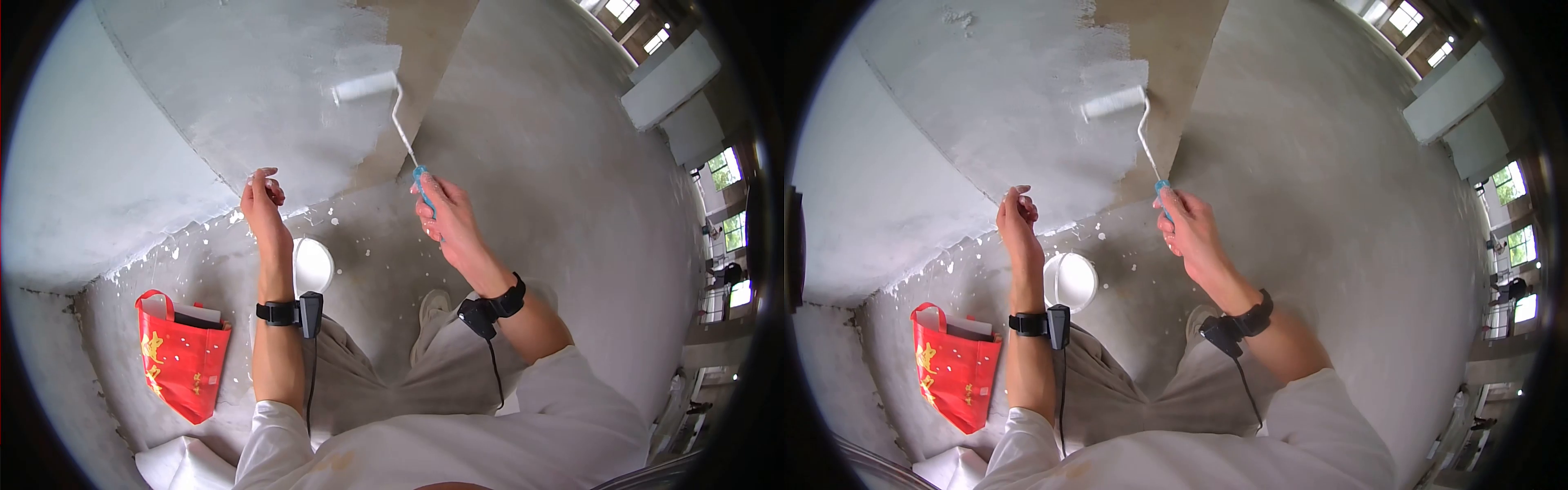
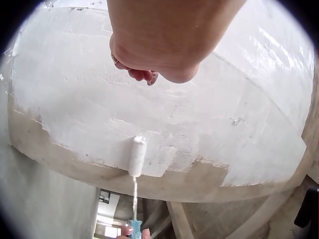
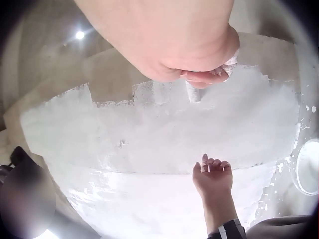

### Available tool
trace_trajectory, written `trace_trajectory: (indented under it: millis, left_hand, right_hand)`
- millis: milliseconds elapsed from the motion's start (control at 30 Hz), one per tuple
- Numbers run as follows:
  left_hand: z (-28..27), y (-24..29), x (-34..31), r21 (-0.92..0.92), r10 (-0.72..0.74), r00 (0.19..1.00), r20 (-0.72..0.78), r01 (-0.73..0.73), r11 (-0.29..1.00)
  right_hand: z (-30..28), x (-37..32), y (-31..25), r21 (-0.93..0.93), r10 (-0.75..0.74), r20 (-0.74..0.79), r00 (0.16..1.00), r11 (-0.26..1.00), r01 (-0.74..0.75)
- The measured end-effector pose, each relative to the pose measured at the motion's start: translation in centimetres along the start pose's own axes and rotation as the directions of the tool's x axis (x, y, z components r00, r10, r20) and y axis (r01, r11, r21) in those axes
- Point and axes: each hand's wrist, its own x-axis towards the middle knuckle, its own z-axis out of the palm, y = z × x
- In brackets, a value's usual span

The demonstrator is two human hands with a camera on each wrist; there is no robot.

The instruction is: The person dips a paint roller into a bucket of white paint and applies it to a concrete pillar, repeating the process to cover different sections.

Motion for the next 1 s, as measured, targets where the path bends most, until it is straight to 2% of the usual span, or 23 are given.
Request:
trace_trajectory:
  millis: [67,133,233,367,433,800,1000]
  left_hand:
    - [-0.2,0.2,-0.2,-0.011,0.006,1.0,-0.01,-0.006,1.0]
    - [-0.3,0.2,0.0,0.01,-0.006,0.999,-0.045,0.007,1.0]
    - [-1.8,0.3,0.3,0.032,0.01,0.999,-0.049,-0.009,0.999]
    - [-3.5,0.8,1.0,0.017,0.019,0.995,-0.099,-0.017,1.0]
    - [-3.6,1.1,1.2,-0.021,0.039,0.992,-0.119,-0.041,0.999]
    - [-3.2,1.7,0.5,-0.094,0.004,0.992,-0.126,-0.016,0.995]
    - [-3.7,1.7,0.7,-0.125,-0.001,0.991,-0.133,-0.016,0.992]
  right_hand:
    - [0.8,-0.6,-1.2,-0.027,-0.066,-0.008,0.998,0.997,0.066]
    - [1.4,-0.5,-3.0,0.051,-0.195,-0.026,0.98,0.979,0.196]
    - [1.1,-0.2,-5.5,0.126,-0.242,0.022,0.97,0.963,0.238]
    - [1.4,-0.1,-6.4,0.05,-0.307,0.035,0.951,0.951,0.305]
    - [1.7,-0.3,-6.5,0.071,-0.264,0.021,0.964,0.962,0.262]
    - [2.0,-0.6,-6.3,0.065,-0.296,0.018,0.955,0.953,0.294]
    - [3.2,0.1,-11.3,0.092,-0.392,0.052,0.918,0.918,0.387]
